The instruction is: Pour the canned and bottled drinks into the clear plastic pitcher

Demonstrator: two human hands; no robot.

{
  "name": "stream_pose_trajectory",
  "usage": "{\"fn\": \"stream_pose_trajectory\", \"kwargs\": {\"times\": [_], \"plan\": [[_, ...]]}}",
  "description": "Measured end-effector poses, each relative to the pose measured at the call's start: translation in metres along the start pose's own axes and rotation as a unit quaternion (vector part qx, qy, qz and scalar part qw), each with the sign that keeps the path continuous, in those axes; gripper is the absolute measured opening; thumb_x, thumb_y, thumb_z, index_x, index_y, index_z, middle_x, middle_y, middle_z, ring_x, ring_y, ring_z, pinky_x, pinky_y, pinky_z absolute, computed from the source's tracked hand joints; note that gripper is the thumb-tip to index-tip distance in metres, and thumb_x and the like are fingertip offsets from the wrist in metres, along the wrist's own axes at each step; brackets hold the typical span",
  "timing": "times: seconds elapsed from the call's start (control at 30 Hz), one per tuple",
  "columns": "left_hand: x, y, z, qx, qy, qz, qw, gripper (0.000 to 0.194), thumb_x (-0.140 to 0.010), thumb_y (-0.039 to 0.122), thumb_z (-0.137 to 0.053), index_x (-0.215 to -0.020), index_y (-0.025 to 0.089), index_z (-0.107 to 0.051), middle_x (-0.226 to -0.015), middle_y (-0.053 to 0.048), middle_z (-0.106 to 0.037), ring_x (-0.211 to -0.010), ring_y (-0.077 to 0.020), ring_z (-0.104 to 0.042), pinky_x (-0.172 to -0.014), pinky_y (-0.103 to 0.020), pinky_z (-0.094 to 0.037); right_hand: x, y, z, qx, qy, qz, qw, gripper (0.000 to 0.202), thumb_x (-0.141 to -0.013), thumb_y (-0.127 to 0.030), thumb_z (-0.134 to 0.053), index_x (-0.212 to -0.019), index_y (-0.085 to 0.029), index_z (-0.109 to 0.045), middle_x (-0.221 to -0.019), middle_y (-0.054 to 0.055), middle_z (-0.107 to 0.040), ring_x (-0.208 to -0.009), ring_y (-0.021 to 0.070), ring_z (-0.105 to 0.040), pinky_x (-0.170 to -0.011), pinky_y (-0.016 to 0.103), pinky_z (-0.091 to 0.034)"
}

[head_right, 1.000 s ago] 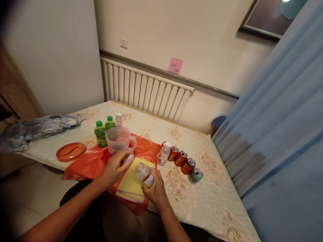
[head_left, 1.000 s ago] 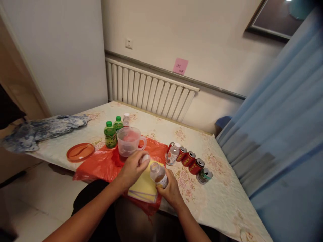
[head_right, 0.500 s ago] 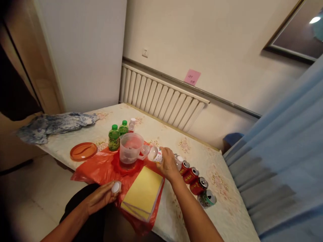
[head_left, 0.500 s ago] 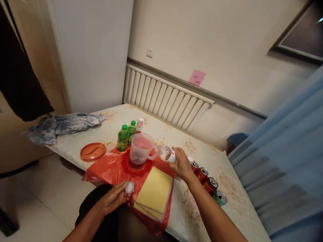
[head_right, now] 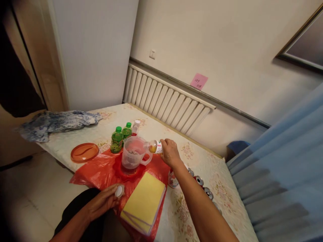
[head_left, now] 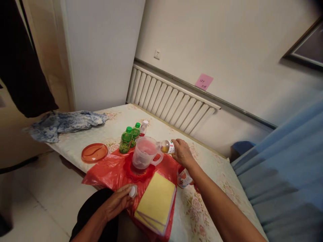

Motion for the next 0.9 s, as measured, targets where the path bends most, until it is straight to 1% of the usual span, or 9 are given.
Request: {"fn": "stream_pose_trajectory", "kwargs": {"times": [0.17,0.4,0.67,0.9], "plan": [[0.001,0.001,-0.002,0.003,0.006,0.001,1.000,0.025,-0.081,0.031,-0.075,-0.100,0.017,-0.068,-0.089,-0.005,-0.070,-0.072,-0.0128,-0.064,-0.065,-0.022,-0.049,-0.014,-0.004,0.009,0.067,-0.029,0.017,0.997,0.057,-0.073,-0.016,-0.061,-0.129,-0.016,-0.050,-0.116,0.014,-0.054,-0.102,0.0272,-0.046,-0.095,0.039,-0.032],[0.003,0.001,0.000,0.006,0.013,-0.004,1.000,0.027,-0.079,0.031,-0.077,-0.100,0.017,-0.068,-0.089,-0.005,-0.070,-0.072,-0.0129,-0.065,-0.066,-0.022,-0.050,-0.027,-0.012,0.023,0.123,-0.023,0.050,0.991,0.048,-0.077,-0.010,-0.056,-0.124,-0.017,-0.054,-0.113,0.014,-0.056,-0.103,0.0279,-0.045,-0.099,0.041,-0.026],[0.002,-0.001,0.002,0.007,0.003,-0.008,1.000,0.027,-0.080,0.031,-0.075,-0.102,0.016,-0.067,-0.090,-0.006,-0.070,-0.072,-0.0129,-0.065,-0.067,-0.022,-0.051,-0.040,-0.026,0.040,0.154,-0.039,0.101,0.982,0.040,-0.083,-0.010,-0.050,-0.122,-0.016,-0.055,-0.114,0.017,-0.056,-0.109,0.0306,-0.044,-0.105,0.048,-0.018],[0.005,0.001,0.000,0.008,0.012,-0.010,1.000,0.029,-0.077,0.032,-0.078,-0.101,0.017,-0.069,-0.093,-0.007,-0.071,-0.074,-0.0147,-0.067,-0.067,-0.023,-0.052,-0.048,-0.041,0.052,0.177,-0.041,0.140,0.973,0.033,-0.087,-0.011,-0.048,-0.118,-0.017,-0.057,-0.113,0.016,-0.056,-0.111,0.0301,-0.043,-0.110,0.052,-0.013]]}}
Point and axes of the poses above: each hand's wrist, its own x-axis away from the middle knuckle, its own z-axis out of the back of the hand, y = z × x, the point moved 3 cm from there along -x, towards the middle knuckle
